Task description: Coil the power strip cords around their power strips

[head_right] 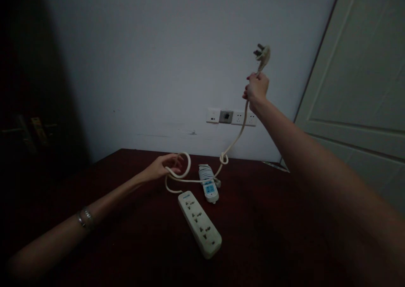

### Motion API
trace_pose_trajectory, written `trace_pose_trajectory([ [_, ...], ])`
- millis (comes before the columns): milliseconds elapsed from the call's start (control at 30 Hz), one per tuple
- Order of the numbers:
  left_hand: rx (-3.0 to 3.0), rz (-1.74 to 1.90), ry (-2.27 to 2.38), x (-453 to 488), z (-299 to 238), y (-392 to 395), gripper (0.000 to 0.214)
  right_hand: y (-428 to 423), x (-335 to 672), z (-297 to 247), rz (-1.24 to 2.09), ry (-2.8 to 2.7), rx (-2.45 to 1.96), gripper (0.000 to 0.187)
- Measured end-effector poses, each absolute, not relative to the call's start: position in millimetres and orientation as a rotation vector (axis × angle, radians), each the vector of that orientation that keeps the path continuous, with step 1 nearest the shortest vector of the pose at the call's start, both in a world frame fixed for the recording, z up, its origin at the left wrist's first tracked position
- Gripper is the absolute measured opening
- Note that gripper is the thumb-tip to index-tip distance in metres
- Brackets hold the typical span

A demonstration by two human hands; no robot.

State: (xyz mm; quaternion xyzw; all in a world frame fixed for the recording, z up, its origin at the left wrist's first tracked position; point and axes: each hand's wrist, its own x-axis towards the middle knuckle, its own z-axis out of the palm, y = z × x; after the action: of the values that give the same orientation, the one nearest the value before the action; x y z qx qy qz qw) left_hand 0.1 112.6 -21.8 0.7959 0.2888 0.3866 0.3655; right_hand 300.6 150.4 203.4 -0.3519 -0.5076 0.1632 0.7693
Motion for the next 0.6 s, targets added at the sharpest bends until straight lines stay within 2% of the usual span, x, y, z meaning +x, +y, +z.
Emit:
trace_pose_trajectory([
  [100, 2.373, 0.881, 0.709, 14.9, -13.4, 92.6, 0.049, 164.5, 283.7, 212.9, 0.189, -1.185, -1.112, 0.019],
  [167, 2.534, 0.888, 0.753, 24.0, -13.4, 88.4, 0.054, 166.6, 263.7, 221.1, 0.130, -1.283, -1.158, 0.022],
  [233, 2.609, 0.905, 0.858, 30.8, -17.1, 92.2, 0.055, 161.5, 237.2, 231.2, 0.161, -1.339, -1.060, 0.022],
  [333, 2.603, 0.947, 0.999, 35.5, -25.8, 106.9, 0.055, 138.3, 193.4, 248.8, 0.382, -1.417, -0.825, 0.020],
  [467, 2.302, 1.144, 1.251, 31.9, -35.4, 126.8, 0.050, 87.6, 151.0, 266.4, 0.483, -1.487, -0.700, 0.021],
  [600, 2.110, 1.221, 1.419, 22.5, -35.8, 138.0, 0.051, 35.3, 136.5, 263.4, 0.743, -1.391, -0.419, 0.026],
])
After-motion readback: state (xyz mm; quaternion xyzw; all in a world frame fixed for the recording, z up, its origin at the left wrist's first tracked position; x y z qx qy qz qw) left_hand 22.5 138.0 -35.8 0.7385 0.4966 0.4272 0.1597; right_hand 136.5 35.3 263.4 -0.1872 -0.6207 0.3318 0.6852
